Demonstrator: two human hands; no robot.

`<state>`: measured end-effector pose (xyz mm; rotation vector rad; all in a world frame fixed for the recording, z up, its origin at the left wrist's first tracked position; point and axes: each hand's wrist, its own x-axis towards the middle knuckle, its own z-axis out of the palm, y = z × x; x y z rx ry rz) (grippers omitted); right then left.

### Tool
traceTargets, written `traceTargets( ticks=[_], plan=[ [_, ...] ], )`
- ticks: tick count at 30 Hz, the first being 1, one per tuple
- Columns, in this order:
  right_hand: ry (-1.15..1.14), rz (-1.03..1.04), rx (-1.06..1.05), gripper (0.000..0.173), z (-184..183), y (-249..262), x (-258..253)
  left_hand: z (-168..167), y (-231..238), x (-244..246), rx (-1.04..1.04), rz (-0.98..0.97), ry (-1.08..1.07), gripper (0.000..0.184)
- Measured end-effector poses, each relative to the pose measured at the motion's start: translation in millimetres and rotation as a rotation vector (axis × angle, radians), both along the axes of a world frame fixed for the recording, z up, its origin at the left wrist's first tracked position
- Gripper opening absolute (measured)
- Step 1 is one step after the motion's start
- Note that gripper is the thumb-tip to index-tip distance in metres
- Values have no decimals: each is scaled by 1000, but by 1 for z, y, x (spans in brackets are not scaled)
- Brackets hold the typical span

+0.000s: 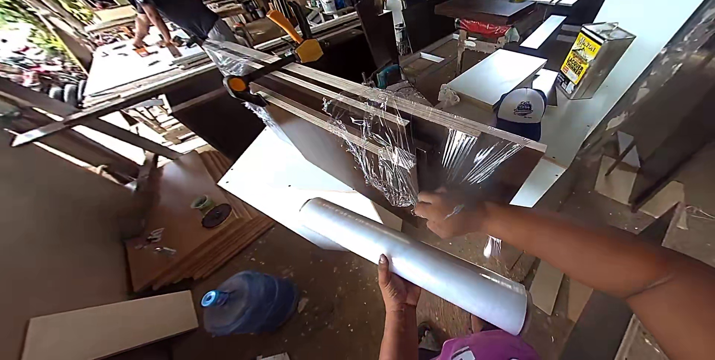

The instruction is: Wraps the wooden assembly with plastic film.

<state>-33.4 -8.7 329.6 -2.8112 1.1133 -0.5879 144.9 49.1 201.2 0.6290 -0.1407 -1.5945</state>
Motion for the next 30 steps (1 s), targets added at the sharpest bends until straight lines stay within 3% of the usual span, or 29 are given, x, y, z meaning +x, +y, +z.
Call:
traceTargets(
  ticks=[5, 14, 17, 21, 26, 30],
  plan=[
    [-7, 9, 0, 15, -1, 1, -3, 14, -8, 2, -31, 18, -33, 32],
    [-235, -211, -327, 22, -26, 5, 7, 47, -24, 15, -11, 43, -97, 37],
    [-207, -332, -285, 30, -28, 7, 11, 58, -29, 17, 27, 72, -139, 46],
    [-56, -435, -102, 21, -13, 11, 20, 68, -30, 20, 18, 91, -170, 41],
    [-22, -362, -98, 15, -15, 9, 19, 78, -33, 20, 23, 78, -172, 34],
    [-267, -258, -304, 12, -39, 4, 6, 87, -37, 22, 9, 99, -236, 41]
  ],
)
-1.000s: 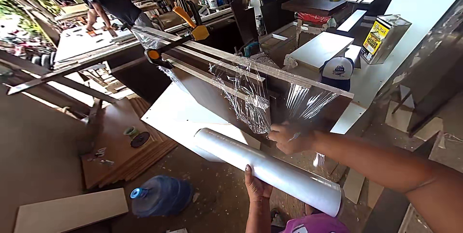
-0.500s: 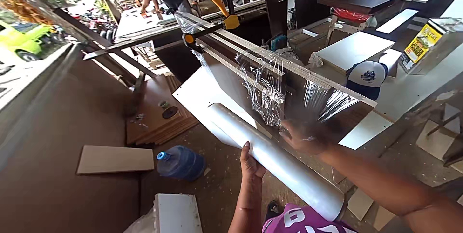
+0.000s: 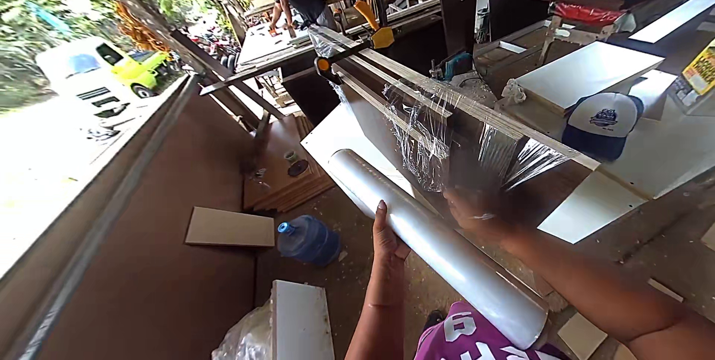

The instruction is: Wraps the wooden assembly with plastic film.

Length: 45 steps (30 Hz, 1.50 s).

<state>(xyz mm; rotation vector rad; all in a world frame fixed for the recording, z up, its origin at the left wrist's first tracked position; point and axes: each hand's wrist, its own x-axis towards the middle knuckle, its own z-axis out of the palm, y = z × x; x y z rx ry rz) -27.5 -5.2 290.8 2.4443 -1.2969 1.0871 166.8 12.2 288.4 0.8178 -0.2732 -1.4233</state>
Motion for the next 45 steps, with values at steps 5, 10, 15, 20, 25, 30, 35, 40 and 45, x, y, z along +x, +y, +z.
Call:
traceTargets(
  ticks=[5, 10, 15, 20, 25, 30, 35, 40, 45],
  plan=[
    [-36, -154, 35, 26, 2, 8, 7, 8, -2, 10, -68, -24, -26, 33],
    [41, -146, 161, 15, 10, 7, 16, 21, -2, 17, -67, -33, -37, 37],
    [41, 37, 252, 17, 16, 7, 3, 36, -6, 20, -79, -20, -89, 27],
    [38, 163, 390, 21, 31, 9, -10, 48, -13, 14, -109, -55, -83, 22],
    [-80, 246, 370, 19, 38, 10, -17, 52, -24, 15, -150, -126, -121, 22],
    [-223, 249, 356, 22, 39, 11, -18, 56, -33, 19, -210, -134, -192, 21],
    [-434, 255, 230, 20, 37, 16, -11, 73, -36, 14, -191, -109, -294, 31],
    [-585, 155, 216, 27, 27, 15, -8, 72, -45, 29, -215, -117, -320, 27],
    [-382, -13, 471, 37, 40, 15, -4, 60, -50, 45, -331, -145, -284, 25]
  ],
)
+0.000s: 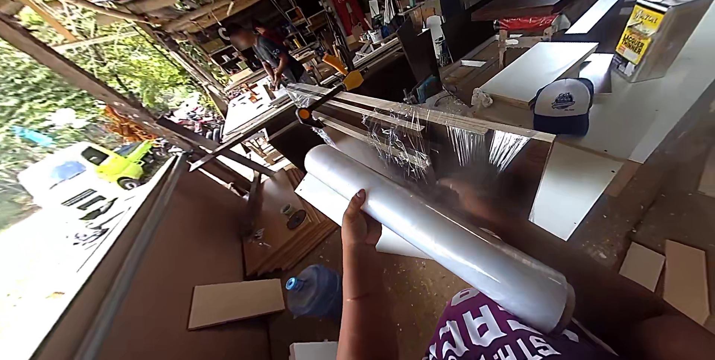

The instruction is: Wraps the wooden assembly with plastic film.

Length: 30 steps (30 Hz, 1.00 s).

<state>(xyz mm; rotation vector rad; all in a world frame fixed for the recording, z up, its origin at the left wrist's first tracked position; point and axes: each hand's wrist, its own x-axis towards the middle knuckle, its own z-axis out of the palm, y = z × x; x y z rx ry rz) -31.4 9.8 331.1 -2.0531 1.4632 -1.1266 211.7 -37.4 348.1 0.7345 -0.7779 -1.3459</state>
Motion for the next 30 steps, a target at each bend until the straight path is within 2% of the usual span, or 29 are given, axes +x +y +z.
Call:
traceTargets(
  ticks=[3, 6, 10, 13, 16, 21, 23, 26, 30],
  plan=[
    [230, 53, 42, 37, -1, 1, 0, -6, -3, 10, 9, 4, 38, 35],
    [242, 65, -57, 30, -6, 2, 0, -6, -6, 18, -12, 12, 53, 44],
    [265, 2, -331, 23, -17, 5, 11, -11, -18, 30, -44, 25, 28, 57],
    [272, -49, -386, 21, -23, 8, 15, -20, -35, 40, -63, 70, -47, 72],
    [288, -64, -452, 20, -24, 4, 16, -30, -57, 38, -197, 182, 0, 63],
    [328, -71, -499, 20, -22, 0, 18, -49, -91, 36, -292, 428, -134, 62],
    [346, -82, -499, 20, -23, -1, 20, -53, -107, 40, -368, 458, -165, 59],
    [372, -100, -484, 18, -22, -1, 22, -52, -130, 38, -467, 460, -90, 51],
    [427, -134, -480, 18, -18, -3, 26, -38, -159, 45, -360, 447, -107, 70]
  ],
)
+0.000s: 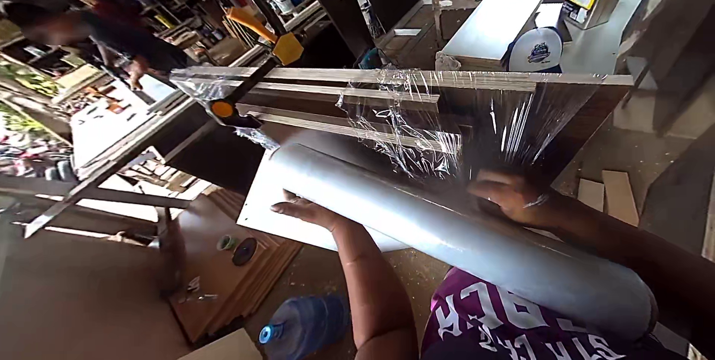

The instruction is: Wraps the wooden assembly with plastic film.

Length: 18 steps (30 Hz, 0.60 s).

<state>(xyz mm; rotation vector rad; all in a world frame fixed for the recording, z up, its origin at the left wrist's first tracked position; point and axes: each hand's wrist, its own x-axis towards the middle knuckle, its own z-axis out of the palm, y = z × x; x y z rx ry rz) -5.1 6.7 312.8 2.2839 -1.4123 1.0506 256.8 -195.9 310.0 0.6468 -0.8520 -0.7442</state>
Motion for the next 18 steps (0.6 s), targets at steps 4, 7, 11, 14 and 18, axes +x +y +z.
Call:
traceTargets(
  ticks=[4, 7, 11, 14, 18],
  plan=[
    [4, 18, -7, 19, 2, 0, -3, 9, -17, 12, 58, -35, -66, 61],
    [94, -10, -41, 19, 9, 0, -2, 9, -31, 23, 7, -17, -137, 50],
    [267, -53, -92, 23, 19, 3, 1, 11, -37, 42, -129, -284, -97, 28],
    [307, 34, -65, 26, 29, 1, 0, 16, -52, 67, -191, -375, -194, 19],
    [243, 137, 78, 22, 35, 0, -2, 26, -61, 88, -291, -483, -249, 27]
  ],
)
